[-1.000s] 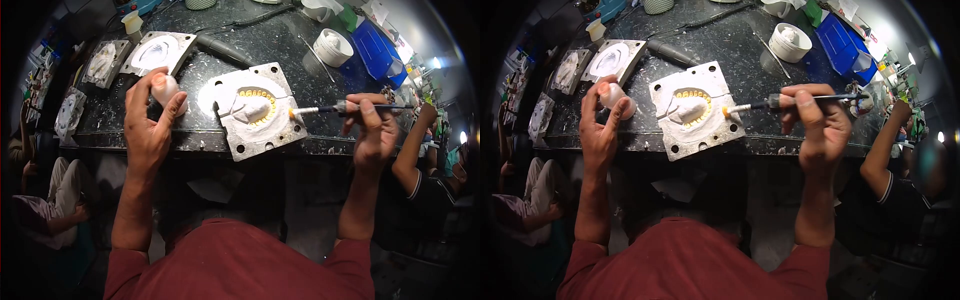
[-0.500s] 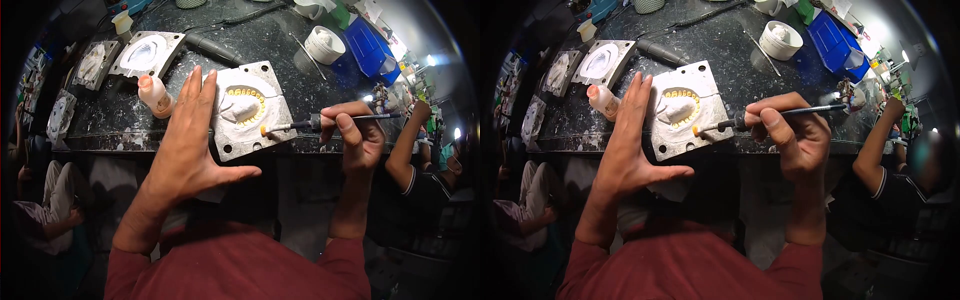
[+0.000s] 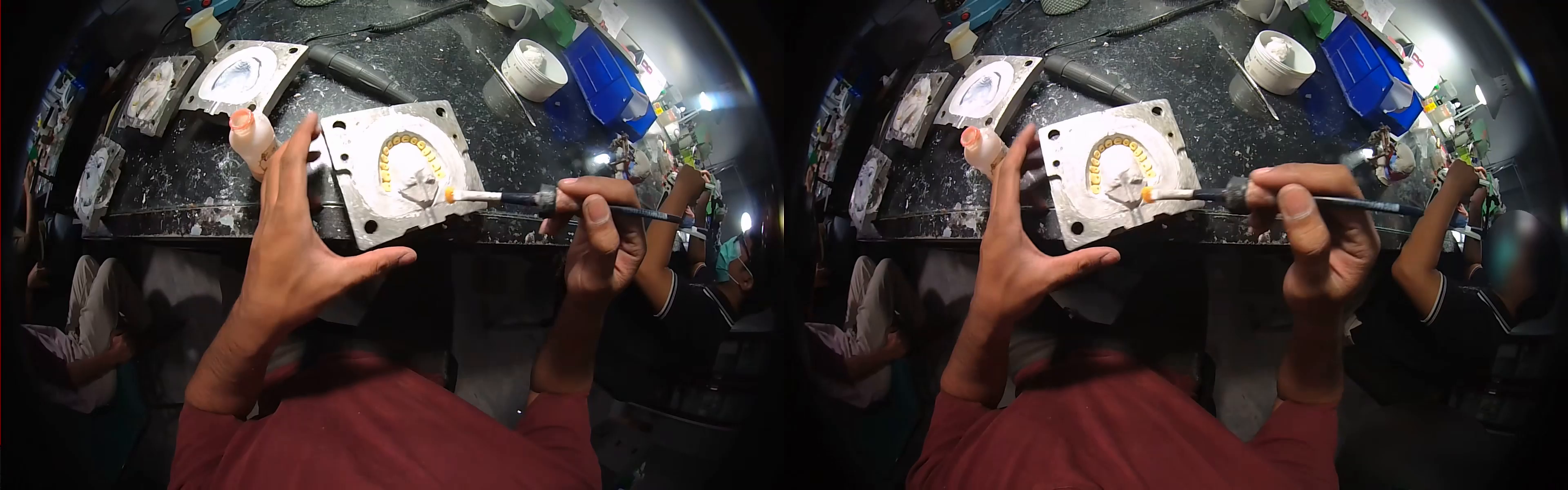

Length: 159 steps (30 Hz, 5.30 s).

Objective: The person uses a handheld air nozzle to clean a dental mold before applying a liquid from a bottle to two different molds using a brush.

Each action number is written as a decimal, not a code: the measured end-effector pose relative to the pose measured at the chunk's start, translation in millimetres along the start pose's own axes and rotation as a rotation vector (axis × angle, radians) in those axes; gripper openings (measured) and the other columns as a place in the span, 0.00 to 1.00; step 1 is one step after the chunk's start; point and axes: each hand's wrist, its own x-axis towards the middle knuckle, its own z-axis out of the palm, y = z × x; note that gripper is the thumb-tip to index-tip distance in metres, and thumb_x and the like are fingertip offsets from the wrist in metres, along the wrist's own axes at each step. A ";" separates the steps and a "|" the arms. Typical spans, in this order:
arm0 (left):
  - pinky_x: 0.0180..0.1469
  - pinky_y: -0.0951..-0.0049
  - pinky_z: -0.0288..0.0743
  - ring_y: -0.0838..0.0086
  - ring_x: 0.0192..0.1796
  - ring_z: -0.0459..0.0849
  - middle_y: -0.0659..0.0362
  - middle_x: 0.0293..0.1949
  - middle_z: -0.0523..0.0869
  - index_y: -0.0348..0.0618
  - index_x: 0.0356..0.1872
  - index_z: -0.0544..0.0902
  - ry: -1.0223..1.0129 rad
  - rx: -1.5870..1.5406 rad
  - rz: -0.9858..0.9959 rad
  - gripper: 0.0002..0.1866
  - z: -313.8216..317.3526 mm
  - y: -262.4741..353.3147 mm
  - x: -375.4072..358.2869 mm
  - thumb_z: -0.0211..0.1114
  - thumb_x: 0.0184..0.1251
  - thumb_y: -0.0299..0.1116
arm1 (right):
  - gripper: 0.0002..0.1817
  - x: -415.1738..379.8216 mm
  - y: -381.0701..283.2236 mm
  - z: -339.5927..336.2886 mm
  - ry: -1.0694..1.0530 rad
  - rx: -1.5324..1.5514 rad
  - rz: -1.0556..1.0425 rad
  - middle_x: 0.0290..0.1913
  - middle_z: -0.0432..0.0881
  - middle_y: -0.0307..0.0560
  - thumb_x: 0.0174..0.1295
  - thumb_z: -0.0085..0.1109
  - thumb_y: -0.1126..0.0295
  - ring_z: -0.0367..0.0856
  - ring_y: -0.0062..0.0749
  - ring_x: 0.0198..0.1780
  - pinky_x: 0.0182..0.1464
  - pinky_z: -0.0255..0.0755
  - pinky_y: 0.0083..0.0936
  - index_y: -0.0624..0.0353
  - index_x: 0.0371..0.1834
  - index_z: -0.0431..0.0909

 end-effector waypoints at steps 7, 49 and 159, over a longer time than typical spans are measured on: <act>0.79 0.60 0.54 0.54 0.77 0.63 0.42 0.75 0.64 0.30 0.79 0.51 -0.008 -0.165 0.075 0.68 9.9 -12.2 15.6 0.85 0.36 0.40 | 0.09 7.0 2.9 -3.7 -0.290 -0.048 -0.091 0.39 0.86 0.49 0.70 0.55 0.76 0.83 0.23 0.38 0.41 0.76 0.20 0.69 0.45 0.83; 0.73 0.53 0.65 0.51 0.72 0.71 0.42 0.76 0.64 0.33 0.78 0.58 0.104 0.012 0.523 0.67 -9.7 1.1 17.8 0.86 0.28 0.35 | 0.12 36.5 -19.1 22.2 -0.354 -0.273 -0.428 0.32 0.82 0.53 0.72 0.57 0.69 0.78 0.28 0.29 0.33 0.73 0.22 0.71 0.45 0.79; 0.51 0.69 0.83 0.72 0.48 0.87 0.54 0.50 0.86 0.39 0.61 0.78 0.011 -1.187 -0.371 0.33 -5.2 19.5 14.9 0.56 0.73 0.60 | 0.35 3.8 7.8 3.0 -0.488 -0.347 -0.640 0.31 0.80 0.36 0.69 0.40 0.32 0.85 0.32 0.41 0.74 0.57 0.71 0.53 0.36 0.83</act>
